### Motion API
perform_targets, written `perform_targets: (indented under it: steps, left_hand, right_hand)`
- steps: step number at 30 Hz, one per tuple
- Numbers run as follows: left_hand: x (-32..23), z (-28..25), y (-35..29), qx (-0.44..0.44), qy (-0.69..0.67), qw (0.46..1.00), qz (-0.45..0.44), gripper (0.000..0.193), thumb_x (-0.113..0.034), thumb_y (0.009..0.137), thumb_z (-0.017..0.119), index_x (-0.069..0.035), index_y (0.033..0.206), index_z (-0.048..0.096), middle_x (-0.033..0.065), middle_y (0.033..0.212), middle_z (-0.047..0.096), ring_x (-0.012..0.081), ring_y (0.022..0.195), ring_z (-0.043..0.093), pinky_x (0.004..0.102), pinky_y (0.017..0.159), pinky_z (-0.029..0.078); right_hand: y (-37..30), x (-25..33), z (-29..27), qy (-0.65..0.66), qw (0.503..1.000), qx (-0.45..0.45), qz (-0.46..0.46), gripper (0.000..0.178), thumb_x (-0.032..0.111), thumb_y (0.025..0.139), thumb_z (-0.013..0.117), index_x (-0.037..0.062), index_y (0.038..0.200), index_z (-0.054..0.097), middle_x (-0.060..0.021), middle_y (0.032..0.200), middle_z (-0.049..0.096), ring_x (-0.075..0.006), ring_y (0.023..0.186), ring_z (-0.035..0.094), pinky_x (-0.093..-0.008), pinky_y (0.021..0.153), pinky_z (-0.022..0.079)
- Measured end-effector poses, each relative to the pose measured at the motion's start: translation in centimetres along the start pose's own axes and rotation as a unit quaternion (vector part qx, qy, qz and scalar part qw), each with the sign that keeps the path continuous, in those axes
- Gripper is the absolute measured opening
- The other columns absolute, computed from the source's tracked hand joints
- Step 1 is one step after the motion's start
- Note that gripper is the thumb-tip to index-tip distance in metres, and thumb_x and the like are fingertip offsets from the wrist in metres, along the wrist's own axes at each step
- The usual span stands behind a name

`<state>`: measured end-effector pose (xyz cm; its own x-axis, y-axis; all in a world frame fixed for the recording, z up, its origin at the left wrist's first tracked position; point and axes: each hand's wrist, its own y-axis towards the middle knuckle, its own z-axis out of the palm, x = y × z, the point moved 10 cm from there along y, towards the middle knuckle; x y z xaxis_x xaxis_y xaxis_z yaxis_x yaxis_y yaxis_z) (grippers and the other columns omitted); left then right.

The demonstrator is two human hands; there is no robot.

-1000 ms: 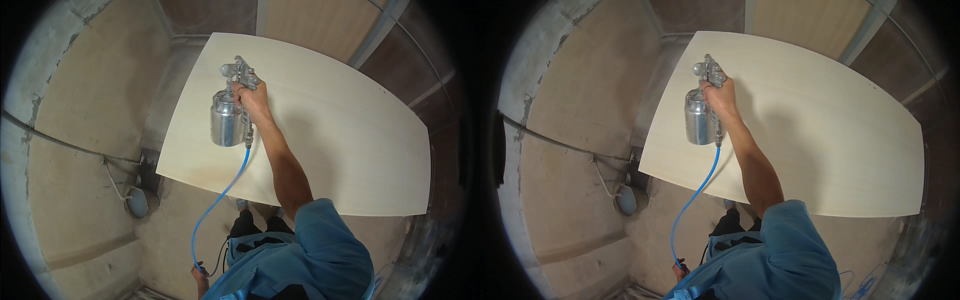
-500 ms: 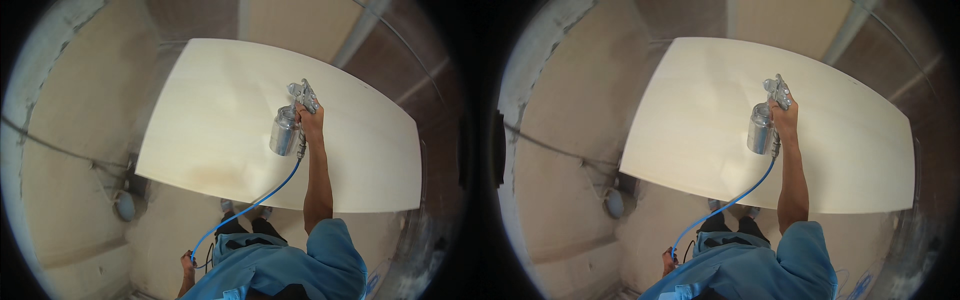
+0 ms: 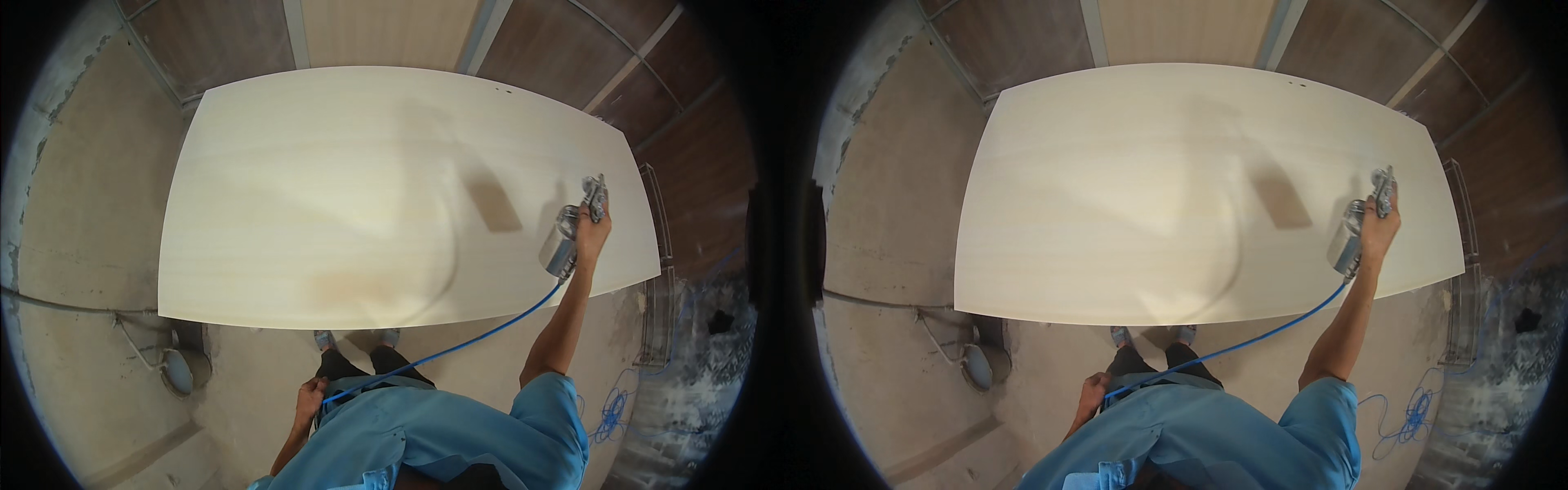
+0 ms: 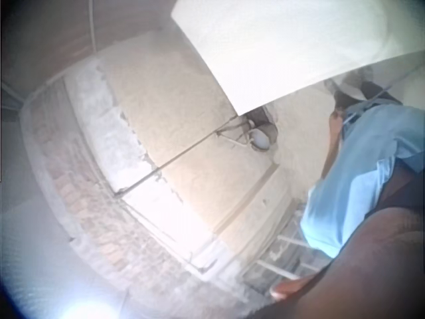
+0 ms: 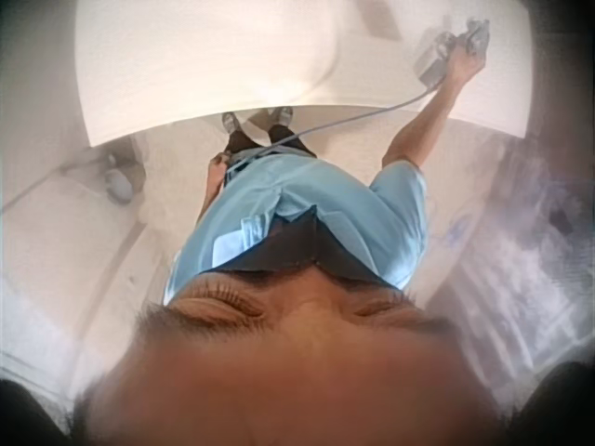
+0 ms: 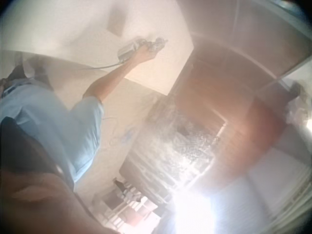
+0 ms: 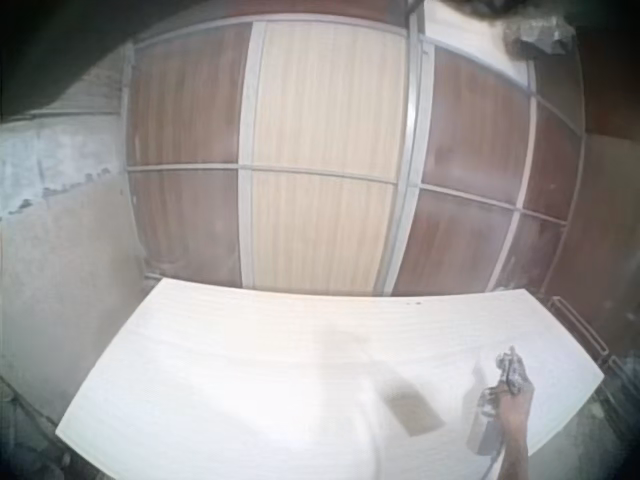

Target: The person uses a spray gun connected to a blue hose to apply a light-colored coating to a large flat board resting on a metal stand. The person moves the spray gun in steady horizontal passes across the board's surface.

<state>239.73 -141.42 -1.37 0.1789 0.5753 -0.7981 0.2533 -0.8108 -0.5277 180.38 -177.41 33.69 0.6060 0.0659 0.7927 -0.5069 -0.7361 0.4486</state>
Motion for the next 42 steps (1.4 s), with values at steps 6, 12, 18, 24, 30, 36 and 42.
perform_targets:
  steps: [6, 12, 18, 24, 30, 36, 42]
  left_hand:
    - [3.5, -0.5, -6.0, -0.032, -0.001, 0.992, -0.124, 0.035, -0.028, 0.09, 0.055, 0.004, 0.098, 0.069, 0.011, 0.08, 0.066, 0.0185, 0.073, 0.059, 0.0329, 0.069, 0.047]
    - [7.9, 0.1, -11.4, -0.091, -0.077, 0.978, -0.174, 0.036, -0.031, 0.093, 0.057, 0.002, 0.088, 0.069, 0.0051, 0.061, 0.056, 0.0135, 0.057, 0.052, 0.0301, 0.054, 0.041]
    - [11.0, 5.7, -14.0, -0.108, -0.167, 0.955, -0.222, 0.035, -0.03, 0.094, 0.052, 0.001, 0.084, 0.066, 0.0016, 0.054, 0.048, 0.0098, 0.044, 0.043, 0.0265, 0.039, 0.032]
    - [14.4, 6.7, -11.5, -0.142, -0.131, 0.938, -0.287, 0.029, -0.027, 0.092, 0.049, -0.001, 0.089, 0.062, 0.0014, 0.048, 0.039, 0.0137, 0.03, 0.036, 0.0294, 0.029, 0.025]
    - [15.8, 5.1, -3.4, -0.06, -0.057, 0.965, -0.25, 0.031, -0.027, 0.091, 0.046, 0.0, 0.097, 0.06, 0.0009, 0.048, 0.036, 0.0153, 0.032, 0.037, 0.0316, 0.03, 0.024]
    - [20.7, 6.6, -8.7, -0.131, -0.27, 0.893, -0.336, 0.03, -0.026, 0.091, 0.046, 0.001, 0.097, 0.06, 0.0016, 0.049, 0.037, 0.0143, 0.033, 0.037, 0.0306, 0.031, 0.024]
    - [18.9, 5.5, -13.0, -0.214, -0.169, 0.933, -0.235, 0.026, -0.026, 0.091, 0.052, -0.002, 0.087, 0.063, 0.0034, 0.051, 0.044, 0.0145, 0.032, 0.037, 0.0291, 0.03, 0.024]
  right_hand:
    - [0.3, -2.7, 2.8, 0.077, 0.995, 0.049, 0.039, 0.03, 0.0, 0.084, 0.059, -0.0027, 0.114, 0.06, -0.0071, 0.083, 0.066, -0.0155, 0.07, 0.06, -0.0295, 0.065, 0.049]
    - [-2.9, -2.1, 11.0, 0.196, 0.965, 0.161, 0.06, 0.006, -0.002, 0.081, 0.058, 0.0014, 0.078, 0.062, -0.0024, 0.06, 0.057, -0.0114, 0.051, 0.051, -0.0273, 0.047, 0.038]
    - [-4.1, 0.5, 14.2, 0.294, 0.922, 0.237, 0.085, 0.01, 0.001, 0.083, 0.061, 0.002, 0.094, 0.061, -0.0003, 0.068, 0.058, -0.0085, 0.052, 0.052, -0.025, 0.047, 0.041]
    - [-5.1, 2.1, 16.1, 0.218, 0.937, 0.248, 0.116, 0.014, 0.002, 0.083, 0.061, 0.0006, 0.097, 0.062, -0.0028, 0.065, 0.059, -0.0104, 0.052, 0.054, -0.0284, 0.048, 0.044]
    - [-5.9, 4.8, 15.8, 0.249, 0.918, 0.264, 0.162, 0.016, 0.0, 0.084, 0.06, -0.0002, 0.1, 0.061, -0.0034, 0.065, 0.058, -0.0102, 0.051, 0.053, -0.0279, 0.047, 0.042]
    - [-8.3, 6.6, 18.4, 0.243, 0.903, 0.322, 0.15, 0.029, -0.001, 0.082, 0.057, 0.0006, 0.11, 0.062, -0.0015, 0.066, 0.057, -0.0089, 0.053, 0.053, -0.0279, 0.049, 0.043]
    - [-6.9, 4.5, 16.2, 0.223, 0.934, 0.275, 0.045, 0.028, -0.002, 0.081, 0.056, 0.0034, 0.108, 0.065, 0.0028, 0.074, 0.058, -0.0054, 0.065, 0.052, -0.0251, 0.055, 0.043]
